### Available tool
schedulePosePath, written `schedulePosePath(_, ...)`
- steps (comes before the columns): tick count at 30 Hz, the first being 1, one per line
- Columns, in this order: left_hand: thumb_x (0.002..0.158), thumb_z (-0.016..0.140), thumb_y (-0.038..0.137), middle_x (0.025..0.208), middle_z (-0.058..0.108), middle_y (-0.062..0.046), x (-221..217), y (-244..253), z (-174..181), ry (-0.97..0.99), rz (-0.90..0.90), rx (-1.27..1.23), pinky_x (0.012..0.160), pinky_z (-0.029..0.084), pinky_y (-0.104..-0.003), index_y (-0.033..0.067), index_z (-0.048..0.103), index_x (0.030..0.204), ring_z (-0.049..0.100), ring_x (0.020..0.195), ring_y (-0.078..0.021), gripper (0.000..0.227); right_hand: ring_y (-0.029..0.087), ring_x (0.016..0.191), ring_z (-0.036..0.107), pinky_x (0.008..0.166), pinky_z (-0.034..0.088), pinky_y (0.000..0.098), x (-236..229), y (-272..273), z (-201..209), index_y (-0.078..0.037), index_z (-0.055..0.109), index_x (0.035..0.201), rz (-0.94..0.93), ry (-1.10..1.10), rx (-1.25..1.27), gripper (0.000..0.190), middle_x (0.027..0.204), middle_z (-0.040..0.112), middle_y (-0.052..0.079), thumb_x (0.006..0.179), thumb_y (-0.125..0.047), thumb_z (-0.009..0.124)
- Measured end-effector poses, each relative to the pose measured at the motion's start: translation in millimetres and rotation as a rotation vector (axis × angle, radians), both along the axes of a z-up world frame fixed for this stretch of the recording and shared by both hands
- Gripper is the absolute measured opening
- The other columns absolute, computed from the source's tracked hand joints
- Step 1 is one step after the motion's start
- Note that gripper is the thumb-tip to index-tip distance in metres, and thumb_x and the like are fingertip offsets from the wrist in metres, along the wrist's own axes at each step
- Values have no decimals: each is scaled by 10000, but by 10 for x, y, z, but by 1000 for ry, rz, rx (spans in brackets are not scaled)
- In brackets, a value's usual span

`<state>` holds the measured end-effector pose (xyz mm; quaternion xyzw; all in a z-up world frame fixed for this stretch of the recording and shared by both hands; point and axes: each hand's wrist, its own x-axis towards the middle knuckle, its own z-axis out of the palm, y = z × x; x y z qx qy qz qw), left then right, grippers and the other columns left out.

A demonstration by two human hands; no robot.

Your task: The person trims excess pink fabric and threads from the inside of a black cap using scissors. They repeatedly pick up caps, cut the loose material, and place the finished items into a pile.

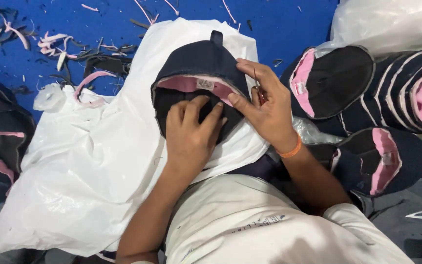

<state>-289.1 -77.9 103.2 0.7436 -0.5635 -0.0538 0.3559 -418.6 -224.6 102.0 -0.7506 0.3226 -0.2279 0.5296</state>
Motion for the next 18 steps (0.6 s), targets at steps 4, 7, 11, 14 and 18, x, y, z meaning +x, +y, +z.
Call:
schedulePosePath(4, 864, 761, 124, 1200, 643, -87, -149, -33, -182, -74, 93, -27, 895, 445, -450, 129, 721, 1139, 555, 1071, -314, 278, 1, 657, 327, 587, 323, 177, -47, 14, 6, -17, 615, 1350, -3, 8, 16, 487, 1415, 626, 61, 916, -62, 833)
schedulePosePath(7, 839, 726, 88, 1096, 624, -100, -214, -91, -240, -104, 123, -33, 816, 415, -466, 94, 706, 1044, 552, 1005, -321, 206, 65, 701, 432, 618, 381, 196, -236, 151, -77, -10, 641, 1300, -58, 67, -299, 345, 1220, 605, 69, 980, -45, 764)
schedulePosePath(11, 866, 700, 50, 1037, 587, -142, -165, -52, -356, -38, 122, -97, 794, 414, -473, 37, 660, 1009, 534, 946, -338, 149, 149, 681, 432, 611, 361, 252, -511, 262, 4, 12, 622, 1348, -5, 69, -438, 382, 948, 526, 62, 997, -111, 711)
schedulePosePath(14, 870, 674, -23, 1017, 568, -153, -180, 6, -504, 135, 101, -191, 814, 436, -474, 16, 599, 982, 529, 928, -357, 140, 178, 639, 528, 596, 417, 317, -586, 360, 1, 34, 627, 1235, 170, 140, -395, 357, 812, 563, 64, 902, -87, 588)
schedulePosePath(18, 847, 660, -89, 976, 569, -160, -223, 4, -529, 314, 155, -238, 799, 437, -477, 8, 545, 942, 534, 911, -373, 178, 285, 709, 655, 626, 507, 386, -509, 444, -65, 40, 594, 1171, 245, 258, -541, 320, 874, 656, 139, 1006, -208, 712)
